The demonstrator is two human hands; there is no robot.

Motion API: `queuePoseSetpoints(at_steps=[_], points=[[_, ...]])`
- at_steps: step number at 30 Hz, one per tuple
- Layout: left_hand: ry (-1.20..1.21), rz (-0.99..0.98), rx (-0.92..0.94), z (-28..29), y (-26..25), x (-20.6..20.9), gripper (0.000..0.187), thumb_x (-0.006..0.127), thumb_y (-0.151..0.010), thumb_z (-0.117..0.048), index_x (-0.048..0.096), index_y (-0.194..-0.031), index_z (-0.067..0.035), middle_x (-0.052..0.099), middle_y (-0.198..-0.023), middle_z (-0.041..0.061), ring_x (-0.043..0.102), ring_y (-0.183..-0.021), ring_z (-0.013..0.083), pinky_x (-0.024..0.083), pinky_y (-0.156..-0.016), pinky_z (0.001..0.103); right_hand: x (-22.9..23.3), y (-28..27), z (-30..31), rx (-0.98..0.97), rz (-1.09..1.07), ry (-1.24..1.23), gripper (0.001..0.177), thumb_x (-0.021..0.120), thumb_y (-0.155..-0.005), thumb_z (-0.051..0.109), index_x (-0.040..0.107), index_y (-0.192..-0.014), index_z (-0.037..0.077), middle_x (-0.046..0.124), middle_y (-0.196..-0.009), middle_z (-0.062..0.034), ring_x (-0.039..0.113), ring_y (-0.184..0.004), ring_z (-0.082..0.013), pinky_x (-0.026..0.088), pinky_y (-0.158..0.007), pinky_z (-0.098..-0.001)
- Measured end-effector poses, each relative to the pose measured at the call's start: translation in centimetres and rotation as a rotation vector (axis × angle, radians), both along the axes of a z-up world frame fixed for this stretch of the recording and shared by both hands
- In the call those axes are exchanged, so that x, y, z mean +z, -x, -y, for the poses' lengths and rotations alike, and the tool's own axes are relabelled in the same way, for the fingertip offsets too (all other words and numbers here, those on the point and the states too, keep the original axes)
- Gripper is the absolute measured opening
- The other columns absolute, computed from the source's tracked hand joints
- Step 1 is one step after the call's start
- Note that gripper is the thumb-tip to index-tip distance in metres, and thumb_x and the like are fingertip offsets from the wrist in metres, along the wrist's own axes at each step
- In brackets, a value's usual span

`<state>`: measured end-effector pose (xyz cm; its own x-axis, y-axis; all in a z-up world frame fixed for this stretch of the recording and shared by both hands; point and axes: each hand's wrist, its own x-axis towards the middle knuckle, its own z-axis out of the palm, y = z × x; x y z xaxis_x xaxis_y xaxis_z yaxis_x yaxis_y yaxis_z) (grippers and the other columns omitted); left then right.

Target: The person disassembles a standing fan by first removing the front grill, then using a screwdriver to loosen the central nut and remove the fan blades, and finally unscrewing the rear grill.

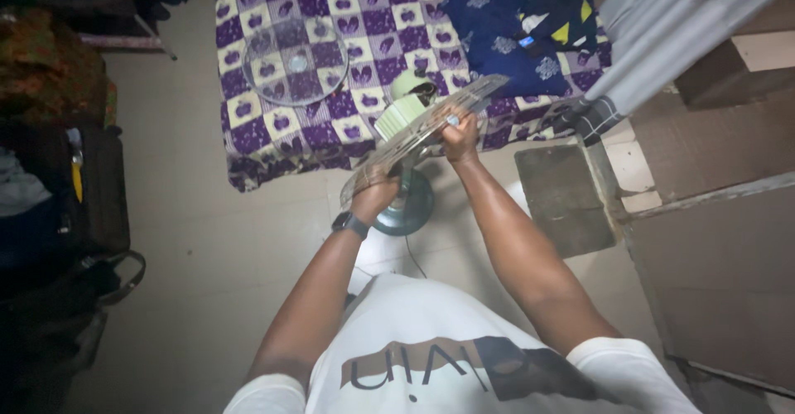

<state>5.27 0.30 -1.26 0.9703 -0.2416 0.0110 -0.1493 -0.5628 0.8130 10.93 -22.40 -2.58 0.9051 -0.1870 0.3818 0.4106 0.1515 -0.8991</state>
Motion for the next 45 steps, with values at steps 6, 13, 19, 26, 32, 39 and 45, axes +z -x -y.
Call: queuePoseSetpoints(at_steps=[6,13,19,26,32,39,45], points=[[-0.094,-0.094,-0.047,-0.6,-0.5,1.2,0.036,0.064,-0.090,-0.023,0.072,-0.125,-0.020,0.072,-0.114,0.020,0.070,-0.106,0.0379,0.054,-0.093,0.048,3.8,1.1,2.3,0.212,-0.163,0.176,0.013,0.060,-0.079,0.009,0.069,-0.087,0.002,0.069,-0.084,-0.0056,0.064,-0.075,-0.0148,0.053,-0.068,-0.0306],[0.064,0.083,-0.014,-0.9,-0.8,1.2,0.040,0.067,-0.086,-0.018,0.070,-0.126,-0.019,0.071,-0.118,0.018,0.067,-0.109,0.0390,0.052,-0.090,0.049,12.6,4.6,-1.5,-0.126,-0.372,1.274,0.040,0.071,-0.089,0.041,0.074,-0.107,0.005,0.074,-0.093,-0.0210,0.070,-0.085,-0.0378,0.055,-0.077,-0.0485],[0.031,0.005,-0.012,-0.4,0.1,1.3,0.042,0.063,-0.081,-0.014,0.070,-0.122,-0.017,0.073,-0.112,0.017,0.070,-0.104,0.0361,0.055,-0.088,0.048,14.6,5.5,-2.7,-0.166,-0.579,1.406,0.043,0.074,-0.089,0.044,0.076,-0.104,0.004,0.073,-0.097,-0.0257,0.069,-0.095,-0.0437,0.054,-0.084,-0.0526],[-0.067,-0.312,0.007,-0.2,0.4,3.1,0.038,0.058,-0.091,-0.024,0.068,-0.128,-0.023,0.075,-0.104,0.018,0.074,-0.095,0.0355,0.057,-0.089,0.048,15.2,5.5,-0.4,0.101,-0.062,1.413,0.038,0.072,-0.086,0.034,0.076,-0.101,-0.001,0.073,-0.089,-0.0253,0.069,-0.082,-0.0454,0.054,-0.073,-0.0545],[-0.074,0.106,0.009,0.4,0.2,2.6,0.028,0.065,-0.095,-0.026,0.072,-0.121,-0.019,0.071,-0.120,0.018,0.066,-0.109,0.0399,0.052,-0.094,0.049,16.0,5.4,-0.7,-0.224,-0.482,1.549,0.044,0.074,-0.088,0.047,0.076,-0.100,0.005,0.073,-0.094,-0.0242,0.070,-0.086,-0.0443,0.056,-0.076,-0.0527],[-0.079,-0.061,-0.086,-0.2,0.0,3.4,0.044,0.064,-0.083,-0.018,0.069,-0.126,-0.020,0.071,-0.118,0.017,0.068,-0.109,0.0371,0.053,-0.095,0.046,15.3,4.1,-0.9,-0.100,-0.292,1.575,0.034,0.074,-0.087,0.042,0.078,-0.093,0.008,0.073,-0.087,-0.0209,0.069,-0.077,-0.0432,0.055,-0.065,-0.0529],[-0.048,0.152,-0.050,1.4,0.2,3.7,0.031,0.063,-0.096,-0.023,0.071,-0.126,-0.019,0.070,-0.121,0.018,0.064,-0.111,0.0413,0.052,-0.093,0.050,15.1,4.9,0.4,0.027,-0.096,1.795,0.037,0.074,-0.089,0.043,0.076,-0.079,0.008,0.071,-0.069,-0.0170,0.069,-0.064,-0.0357,0.056,-0.063,-0.0472]])
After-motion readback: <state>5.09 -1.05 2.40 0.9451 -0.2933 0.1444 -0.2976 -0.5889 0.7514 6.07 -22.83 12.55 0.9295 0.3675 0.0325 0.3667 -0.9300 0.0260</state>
